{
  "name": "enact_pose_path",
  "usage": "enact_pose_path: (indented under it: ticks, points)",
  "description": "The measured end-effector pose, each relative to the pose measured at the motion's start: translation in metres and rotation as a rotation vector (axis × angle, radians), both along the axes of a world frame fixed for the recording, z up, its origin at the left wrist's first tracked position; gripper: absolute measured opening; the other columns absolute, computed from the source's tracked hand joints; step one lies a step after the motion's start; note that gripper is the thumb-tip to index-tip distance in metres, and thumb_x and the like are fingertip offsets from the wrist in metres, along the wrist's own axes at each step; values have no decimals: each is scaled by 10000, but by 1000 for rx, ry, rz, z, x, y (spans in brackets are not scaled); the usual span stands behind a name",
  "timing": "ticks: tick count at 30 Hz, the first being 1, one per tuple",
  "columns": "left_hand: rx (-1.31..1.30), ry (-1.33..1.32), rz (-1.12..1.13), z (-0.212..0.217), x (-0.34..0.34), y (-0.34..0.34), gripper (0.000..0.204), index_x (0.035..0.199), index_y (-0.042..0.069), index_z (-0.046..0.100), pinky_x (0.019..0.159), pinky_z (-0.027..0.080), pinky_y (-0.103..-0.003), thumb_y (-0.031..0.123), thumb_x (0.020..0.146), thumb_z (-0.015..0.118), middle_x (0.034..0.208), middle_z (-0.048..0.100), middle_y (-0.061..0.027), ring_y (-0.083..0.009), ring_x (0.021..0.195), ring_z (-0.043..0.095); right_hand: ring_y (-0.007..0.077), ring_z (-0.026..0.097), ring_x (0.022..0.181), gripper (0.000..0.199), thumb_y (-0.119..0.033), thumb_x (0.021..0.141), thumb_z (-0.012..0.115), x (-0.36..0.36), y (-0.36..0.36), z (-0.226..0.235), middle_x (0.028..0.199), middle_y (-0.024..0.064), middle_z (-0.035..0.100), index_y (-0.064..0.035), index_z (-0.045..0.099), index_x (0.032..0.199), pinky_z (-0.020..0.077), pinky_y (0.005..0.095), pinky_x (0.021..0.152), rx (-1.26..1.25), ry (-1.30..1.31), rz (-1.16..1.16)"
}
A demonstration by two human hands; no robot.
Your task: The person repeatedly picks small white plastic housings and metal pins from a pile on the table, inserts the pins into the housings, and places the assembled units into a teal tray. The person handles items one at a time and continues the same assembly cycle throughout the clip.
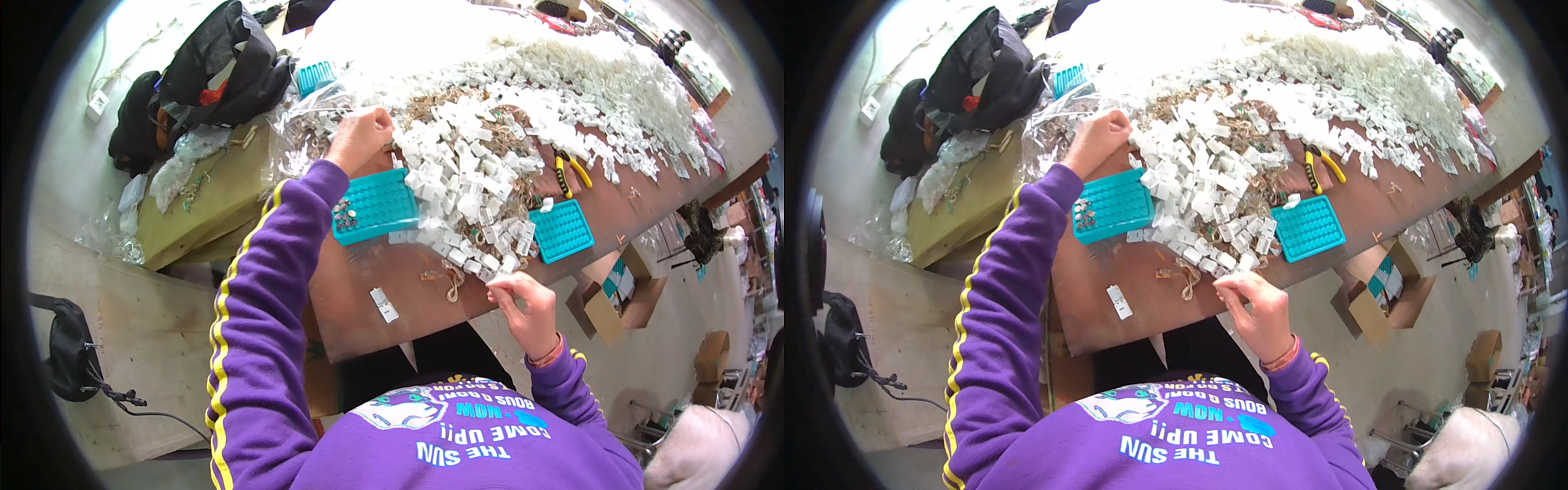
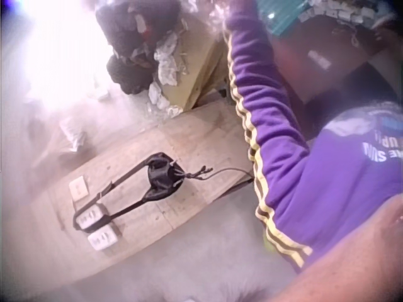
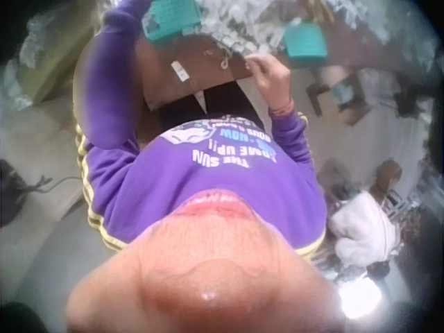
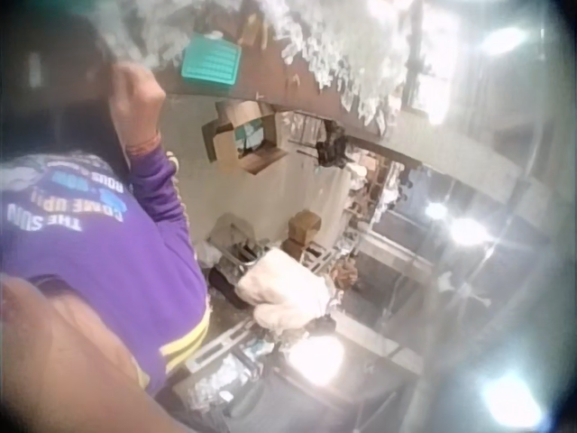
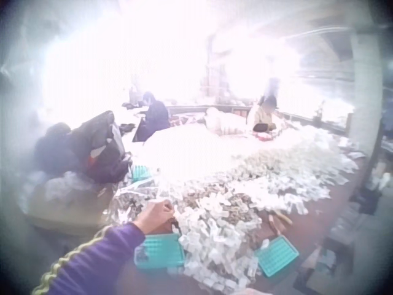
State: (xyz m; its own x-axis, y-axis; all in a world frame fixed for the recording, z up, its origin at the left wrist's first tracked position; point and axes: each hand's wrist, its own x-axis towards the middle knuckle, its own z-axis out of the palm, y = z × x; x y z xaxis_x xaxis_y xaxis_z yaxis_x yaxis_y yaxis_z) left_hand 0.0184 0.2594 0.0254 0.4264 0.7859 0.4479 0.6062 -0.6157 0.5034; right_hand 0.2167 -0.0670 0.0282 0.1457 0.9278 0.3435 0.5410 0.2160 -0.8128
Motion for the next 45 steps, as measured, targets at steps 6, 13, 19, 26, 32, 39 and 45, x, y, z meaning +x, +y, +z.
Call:
enact_pose_path:
  ticks: [6, 13, 19, 26, 32, 39, 45]
  points:
    - [-110, -375, -168, 34, -7, -30, 78, 809, 35, 543, 708, 527, -304, 97, 821, 590, 901, 714, -105, -198, 819, 688, 291, 657, 747, 62, -50, 805, 676, 25, 35, 11, 831, 123, 670, -39, 662, 865, 518, 347, 659, 220, -310, -6]
    - [-762, -1314, -333, 25, -30, -136, 49, 893, 53, 476, 845, 530, -376, 42, 881, 522, 863, 614, -82, -208, 836, 639, 202, 680, 805, 311, -135, 854, 646, 106, 187, 25, 900, 114, 701, -54, 636, 1154, 529, 302, 710, 95, -484, -167]
    - [-1014, -1502, -217, -1, -49, -215, 107, 1060, 52, 499, 940, 504, -407, 90, 960, 493, 940, 563, -25, -149, 925, 602, 97, 616, 657, 216, -67, 827, 679, 122, 252, 14, 800, 46, 689, -31, 689, 1039, 487, 227, 598, -251, 153, -56]
    - [-1087, -1463, -23, -17, -49, -267, 214, 1159, 26, 522, 723, 501, -249, 91, 956, 500, 857, 548, 13, -83, 794, 566, 72, 627, 625, 127, -28, 854, 630, 113, 239, 58, 757, 34, 683, -1, 705, 953, 516, 196, 594, 52, 79, -64]
    - [-718, -820, 112, -34, -49, -301, 125, 1007, 29, 584, 694, 441, -234, 49, 942, 479, 814, 559, -14, -89, 741, 526, 135, 677, 733, 153, -18, 890, 590, 106, 231, 97, 881, 85, 686, 17, 672, 1014, 557, 232, 668, 100, 245, -11]
    - [-750, -832, -33, -44, -14, -267, 108, 1020, 32, 558, 811, 419, -233, 76, 966, 475, 846, 577, -14, -84, 825, 535, 168, 672, 784, 155, -5, 891, 574, 92, 227, 74, 909, 113, 676, 53, 654, 1010, 565, 260, 745, -246, 368, 22]
    - [-1154, -1387, -145, -37, -3, -275, 116, 1065, 85, 503, 803, 490, -318, 75, 954, 471, 862, 572, -30, -131, 839, 583, 156, 672, 816, 162, -21, 903, 589, 107, 227, 68, 932, 98, 676, 27, 650, 1046, 564, 253, 774, -108, 338, 59]
